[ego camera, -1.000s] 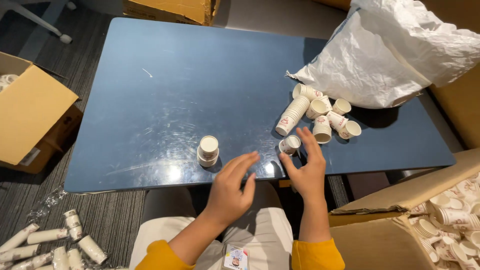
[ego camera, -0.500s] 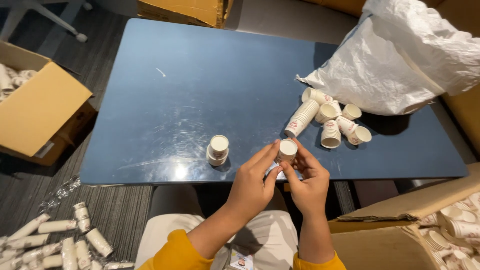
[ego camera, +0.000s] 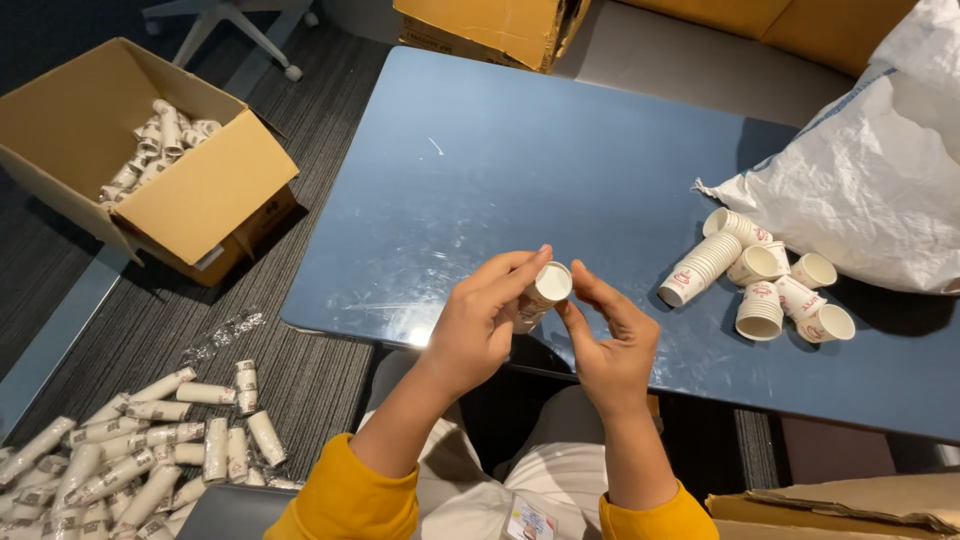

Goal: The recorder stacks small paper cups and then wraps a stack in plastic film.

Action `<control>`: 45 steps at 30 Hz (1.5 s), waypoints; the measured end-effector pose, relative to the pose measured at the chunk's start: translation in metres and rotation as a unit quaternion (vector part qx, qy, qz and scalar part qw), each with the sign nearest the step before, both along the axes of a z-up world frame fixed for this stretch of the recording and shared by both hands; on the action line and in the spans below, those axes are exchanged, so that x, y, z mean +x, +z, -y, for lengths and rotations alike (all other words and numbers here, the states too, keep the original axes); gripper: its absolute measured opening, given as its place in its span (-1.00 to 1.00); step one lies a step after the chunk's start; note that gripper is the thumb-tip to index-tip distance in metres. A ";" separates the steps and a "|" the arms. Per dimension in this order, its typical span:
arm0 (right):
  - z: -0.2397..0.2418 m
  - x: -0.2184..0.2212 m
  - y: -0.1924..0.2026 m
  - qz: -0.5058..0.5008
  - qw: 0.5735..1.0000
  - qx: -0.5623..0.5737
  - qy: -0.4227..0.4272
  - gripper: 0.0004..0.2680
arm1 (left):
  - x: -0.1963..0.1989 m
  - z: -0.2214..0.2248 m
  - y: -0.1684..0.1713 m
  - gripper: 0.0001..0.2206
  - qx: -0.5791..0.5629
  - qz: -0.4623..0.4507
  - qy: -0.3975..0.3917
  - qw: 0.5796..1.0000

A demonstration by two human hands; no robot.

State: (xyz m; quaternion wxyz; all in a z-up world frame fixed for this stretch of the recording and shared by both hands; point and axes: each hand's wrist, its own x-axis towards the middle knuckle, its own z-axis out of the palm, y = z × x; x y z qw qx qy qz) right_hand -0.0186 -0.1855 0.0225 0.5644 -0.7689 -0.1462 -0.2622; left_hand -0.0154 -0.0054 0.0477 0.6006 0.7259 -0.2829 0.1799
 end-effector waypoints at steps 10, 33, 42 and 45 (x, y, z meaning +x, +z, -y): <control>-0.007 0.001 0.007 0.027 0.999 -0.036 0.000 -0.73 | 0.008 0.004 -0.008 -0.48 -0.006 0.012 0.007 1.000; 0.004 -0.006 -0.007 -0.001 0.990 -0.130 0.056 -0.57 | 0.022 -0.005 -0.070 -0.51 0.006 -0.020 -0.001 1.000; 0.158 0.005 -0.022 0.092 0.888 -0.196 -0.404 -0.67 | -0.007 0.016 -0.089 -0.72 -0.036 0.182 0.236 0.954; 0.171 0.011 -0.024 -0.008 0.869 -0.200 -0.453 -0.69 | -0.028 0.047 -0.086 -0.75 -0.033 0.220 0.183 0.957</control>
